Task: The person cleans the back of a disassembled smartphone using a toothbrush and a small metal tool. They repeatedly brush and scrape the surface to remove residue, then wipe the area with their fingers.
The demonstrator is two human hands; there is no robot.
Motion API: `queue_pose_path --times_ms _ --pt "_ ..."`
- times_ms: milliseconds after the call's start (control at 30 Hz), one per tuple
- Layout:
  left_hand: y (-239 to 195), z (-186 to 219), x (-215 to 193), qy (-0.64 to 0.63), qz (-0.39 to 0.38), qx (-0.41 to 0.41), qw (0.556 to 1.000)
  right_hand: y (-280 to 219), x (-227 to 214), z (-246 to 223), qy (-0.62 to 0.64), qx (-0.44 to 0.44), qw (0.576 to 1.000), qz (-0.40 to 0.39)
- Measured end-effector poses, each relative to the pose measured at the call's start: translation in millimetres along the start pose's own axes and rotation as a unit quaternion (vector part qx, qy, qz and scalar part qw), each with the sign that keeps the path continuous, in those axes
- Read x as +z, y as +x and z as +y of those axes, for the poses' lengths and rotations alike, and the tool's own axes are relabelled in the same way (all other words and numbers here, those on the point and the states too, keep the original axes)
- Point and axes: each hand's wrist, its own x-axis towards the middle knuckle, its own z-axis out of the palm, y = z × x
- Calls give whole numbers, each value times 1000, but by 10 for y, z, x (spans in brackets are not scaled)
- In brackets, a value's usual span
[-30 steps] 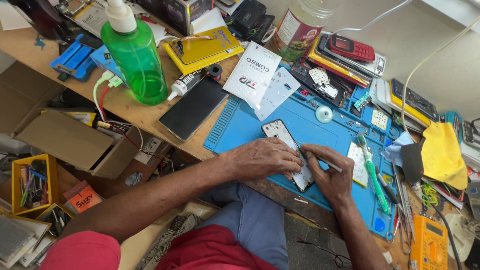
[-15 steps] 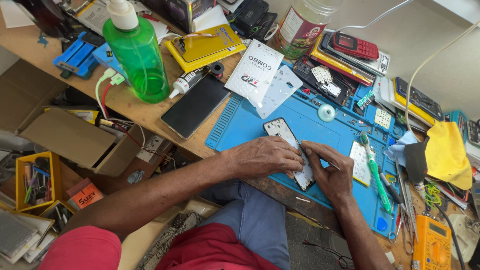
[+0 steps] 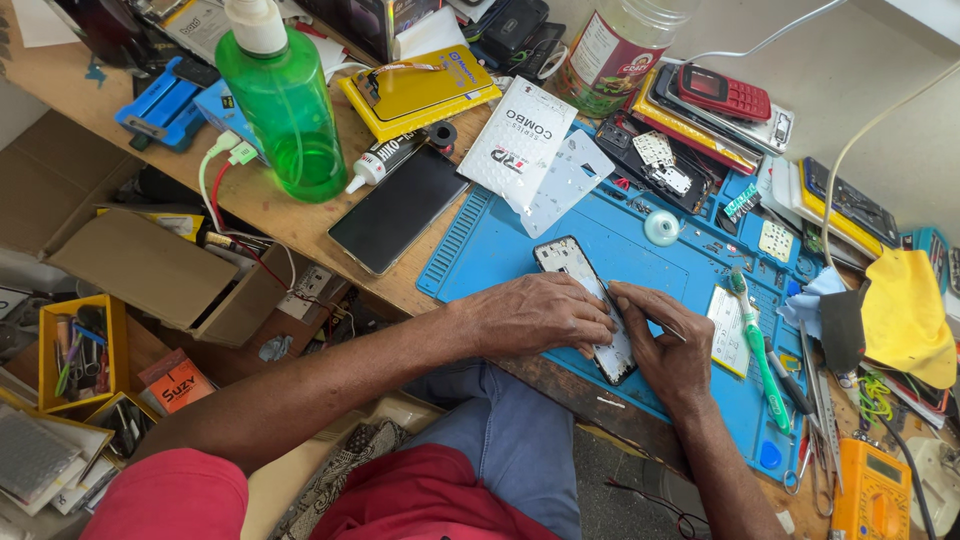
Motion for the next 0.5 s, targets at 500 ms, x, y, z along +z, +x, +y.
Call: queue_pose_path --times_ms 500 --pt "-14 24 -43 3 -19 -20 1000 86 41 -102 -8 21 1000 -18"
